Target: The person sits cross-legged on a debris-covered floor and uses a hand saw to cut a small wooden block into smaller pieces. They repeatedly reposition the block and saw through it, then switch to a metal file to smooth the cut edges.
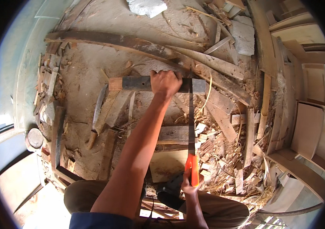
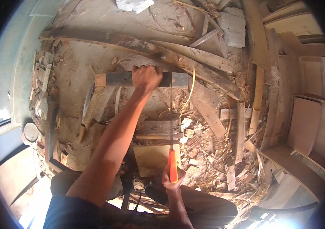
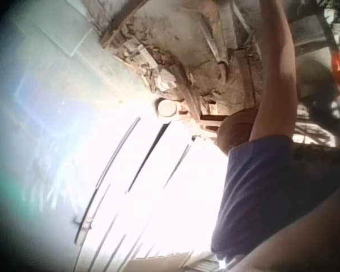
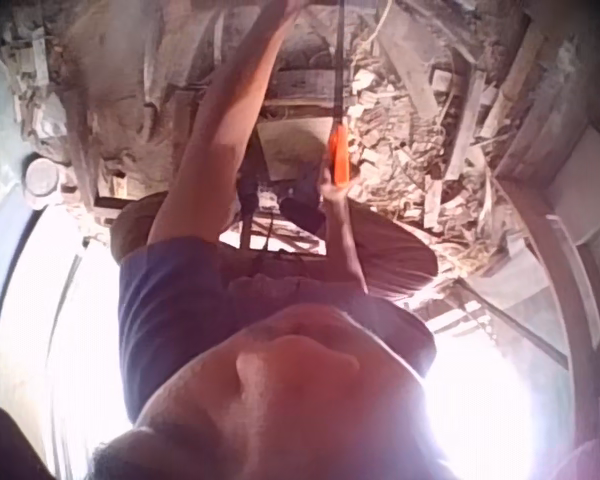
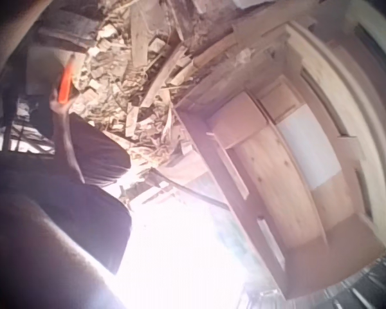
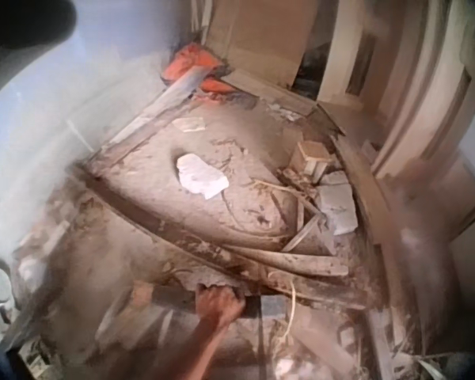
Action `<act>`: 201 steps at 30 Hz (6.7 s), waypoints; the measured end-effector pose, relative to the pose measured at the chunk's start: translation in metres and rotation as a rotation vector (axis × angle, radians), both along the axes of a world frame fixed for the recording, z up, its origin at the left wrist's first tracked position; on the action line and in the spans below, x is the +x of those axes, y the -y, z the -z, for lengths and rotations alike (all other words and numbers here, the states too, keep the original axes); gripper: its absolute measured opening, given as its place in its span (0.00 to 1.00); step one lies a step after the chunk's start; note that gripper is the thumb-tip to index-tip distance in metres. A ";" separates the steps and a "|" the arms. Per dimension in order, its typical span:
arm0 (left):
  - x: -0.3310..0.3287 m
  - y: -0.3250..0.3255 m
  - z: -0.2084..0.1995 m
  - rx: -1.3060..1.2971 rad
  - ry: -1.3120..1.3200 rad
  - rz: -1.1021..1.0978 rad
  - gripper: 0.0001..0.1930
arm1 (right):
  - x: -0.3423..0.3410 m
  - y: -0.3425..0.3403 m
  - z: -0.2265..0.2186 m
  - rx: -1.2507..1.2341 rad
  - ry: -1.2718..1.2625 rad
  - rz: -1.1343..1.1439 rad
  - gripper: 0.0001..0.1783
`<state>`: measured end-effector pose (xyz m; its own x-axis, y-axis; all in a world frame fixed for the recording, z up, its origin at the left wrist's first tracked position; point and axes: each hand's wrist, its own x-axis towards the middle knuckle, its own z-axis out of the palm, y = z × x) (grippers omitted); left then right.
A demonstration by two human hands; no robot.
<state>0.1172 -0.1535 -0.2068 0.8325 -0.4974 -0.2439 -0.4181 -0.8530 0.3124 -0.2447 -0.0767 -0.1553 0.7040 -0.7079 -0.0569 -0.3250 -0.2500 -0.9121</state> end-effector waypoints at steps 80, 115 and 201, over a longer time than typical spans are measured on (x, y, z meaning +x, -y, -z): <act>-0.014 -0.015 -0.007 0.058 -0.101 0.059 0.27 | -0.022 -0.027 0.001 -0.047 0.077 0.033 0.13; -0.013 0.001 -0.004 0.061 -0.081 0.039 0.27 | -0.018 -0.009 0.047 0.004 0.053 0.055 0.06; -0.012 0.000 -0.004 0.099 -0.086 0.139 0.29 | 0.006 -0.028 -0.038 0.261 0.087 0.266 0.15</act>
<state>0.1052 -0.1535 -0.2028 0.7314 -0.5762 -0.3647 -0.5092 -0.8172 0.2699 -0.2389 -0.0485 -0.1177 0.5078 -0.8362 -0.2073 -0.2656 0.0770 -0.9610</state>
